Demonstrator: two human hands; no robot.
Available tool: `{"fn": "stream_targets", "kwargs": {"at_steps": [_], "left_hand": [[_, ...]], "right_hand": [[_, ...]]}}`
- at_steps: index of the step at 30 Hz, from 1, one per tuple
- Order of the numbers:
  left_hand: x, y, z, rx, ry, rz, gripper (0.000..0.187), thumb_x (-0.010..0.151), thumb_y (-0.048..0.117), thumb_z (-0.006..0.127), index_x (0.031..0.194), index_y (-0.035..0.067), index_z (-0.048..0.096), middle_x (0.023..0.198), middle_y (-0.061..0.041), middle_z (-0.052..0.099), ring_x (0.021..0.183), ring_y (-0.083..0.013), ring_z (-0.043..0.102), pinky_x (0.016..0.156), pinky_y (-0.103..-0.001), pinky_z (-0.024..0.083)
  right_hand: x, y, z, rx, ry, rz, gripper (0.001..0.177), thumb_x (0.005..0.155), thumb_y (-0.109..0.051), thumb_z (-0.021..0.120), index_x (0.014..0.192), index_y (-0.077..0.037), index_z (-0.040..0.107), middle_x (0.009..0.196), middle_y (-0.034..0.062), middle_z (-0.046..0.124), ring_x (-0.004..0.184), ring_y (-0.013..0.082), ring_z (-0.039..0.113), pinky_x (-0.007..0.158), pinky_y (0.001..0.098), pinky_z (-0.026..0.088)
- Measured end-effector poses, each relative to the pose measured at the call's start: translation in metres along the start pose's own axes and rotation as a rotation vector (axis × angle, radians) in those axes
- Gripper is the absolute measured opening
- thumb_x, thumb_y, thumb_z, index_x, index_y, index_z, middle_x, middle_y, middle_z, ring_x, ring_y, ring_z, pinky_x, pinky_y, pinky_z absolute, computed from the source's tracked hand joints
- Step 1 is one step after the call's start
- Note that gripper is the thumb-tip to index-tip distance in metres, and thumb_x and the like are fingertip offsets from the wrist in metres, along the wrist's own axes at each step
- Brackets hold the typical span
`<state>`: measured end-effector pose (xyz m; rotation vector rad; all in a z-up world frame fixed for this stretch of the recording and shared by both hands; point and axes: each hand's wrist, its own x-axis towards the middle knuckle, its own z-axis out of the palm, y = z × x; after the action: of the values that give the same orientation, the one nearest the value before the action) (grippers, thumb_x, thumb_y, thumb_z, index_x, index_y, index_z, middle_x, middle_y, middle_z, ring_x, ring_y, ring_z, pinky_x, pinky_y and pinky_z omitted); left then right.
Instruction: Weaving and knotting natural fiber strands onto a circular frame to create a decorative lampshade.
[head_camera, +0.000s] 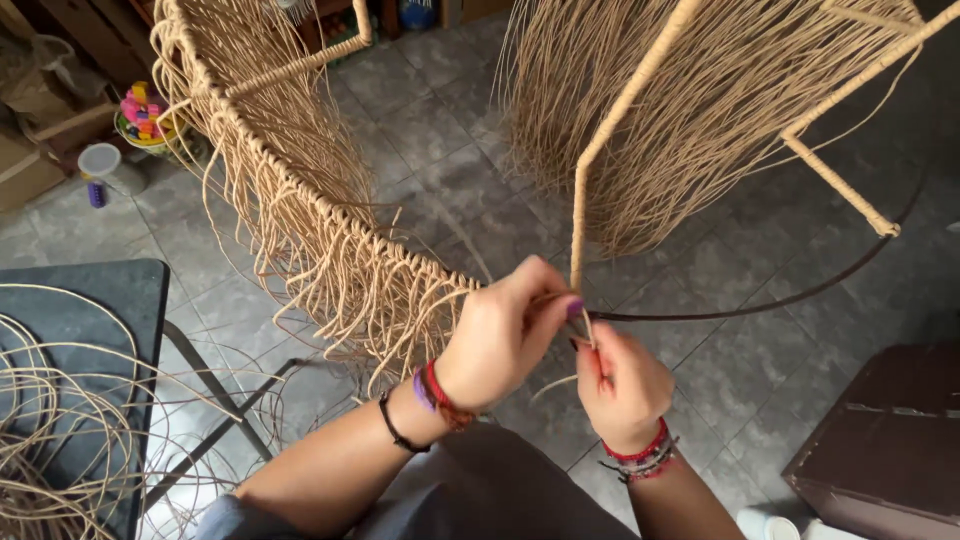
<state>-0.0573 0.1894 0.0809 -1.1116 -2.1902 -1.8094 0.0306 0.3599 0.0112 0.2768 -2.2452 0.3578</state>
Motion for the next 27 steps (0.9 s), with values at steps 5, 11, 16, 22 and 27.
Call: {"fn": "stream_targets", "kwargs": {"at_steps": [5, 11, 16, 22, 27], "left_hand": [[0.012, 0.004, -0.002, -0.192, -0.016, -0.411, 0.028, 0.097, 0.004, 0.057, 0.119, 0.013, 0.043, 0.053, 0.007, 0.056, 0.040, -0.0107, 0.064, 0.044, -0.025, 0.051], [-0.019, 0.008, -0.036, -0.978, -0.172, -0.388, 0.058, 0.102, 0.052, 0.040, 0.139, 0.007, 0.038, 0.105, -0.023, 0.068, 0.101, -0.0294, 0.069, 0.084, -0.040, 0.060], [-0.023, -0.018, -0.026, -0.121, -0.111, 0.109, 0.044, 0.088, -0.011, 0.037, 0.126, 0.003, 0.053, 0.111, -0.009, 0.069, 0.099, -0.0243, 0.063, 0.093, -0.034, 0.052], [-0.021, -0.023, -0.023, 0.400, 0.041, 0.577, 0.028, 0.098, 0.007, 0.056, 0.122, 0.008, 0.069, 0.107, -0.011, 0.072, 0.101, -0.0302, 0.062, 0.079, -0.035, 0.057], [-0.021, -0.026, -0.047, 0.555, -0.070, 0.659, 0.028, 0.091, 0.012, 0.062, 0.117, 0.016, 0.071, 0.102, -0.004, 0.072, 0.108, -0.0279, 0.055, 0.087, -0.034, 0.047]], "right_hand": [[0.006, -0.008, 0.001, 0.036, 0.084, -0.043, 0.015, 0.102, -0.007, 0.060, 0.104, -0.004, 0.075, 0.070, 0.0056, 0.052, 0.054, 0.0207, 0.046, 0.051, 0.0350, 0.040], [0.012, -0.003, -0.014, 0.067, -0.129, 0.082, 0.017, 0.105, -0.009, 0.055, 0.111, -0.007, 0.071, 0.082, 0.0045, 0.061, 0.061, 0.0214, 0.059, 0.055, 0.0343, 0.047], [0.019, 0.015, -0.009, 0.584, -0.441, 0.519, 0.018, 0.099, -0.011, 0.056, 0.096, -0.005, 0.072, 0.074, 0.0043, 0.061, 0.062, 0.0158, 0.057, 0.058, 0.0283, 0.044], [-0.043, 0.066, 0.044, 1.456, -0.179, 0.790, 0.012, 0.099, -0.001, 0.054, 0.097, 0.006, 0.063, 0.065, 0.0068, 0.046, 0.053, 0.0050, 0.034, 0.043, 0.0202, 0.030], [-0.030, 0.057, 0.047, 1.632, -0.183, 0.770, 0.021, 0.101, -0.008, 0.056, 0.093, 0.011, 0.061, 0.061, -0.0012, 0.034, 0.053, 0.0012, 0.029, 0.044, 0.0170, 0.025]]}}
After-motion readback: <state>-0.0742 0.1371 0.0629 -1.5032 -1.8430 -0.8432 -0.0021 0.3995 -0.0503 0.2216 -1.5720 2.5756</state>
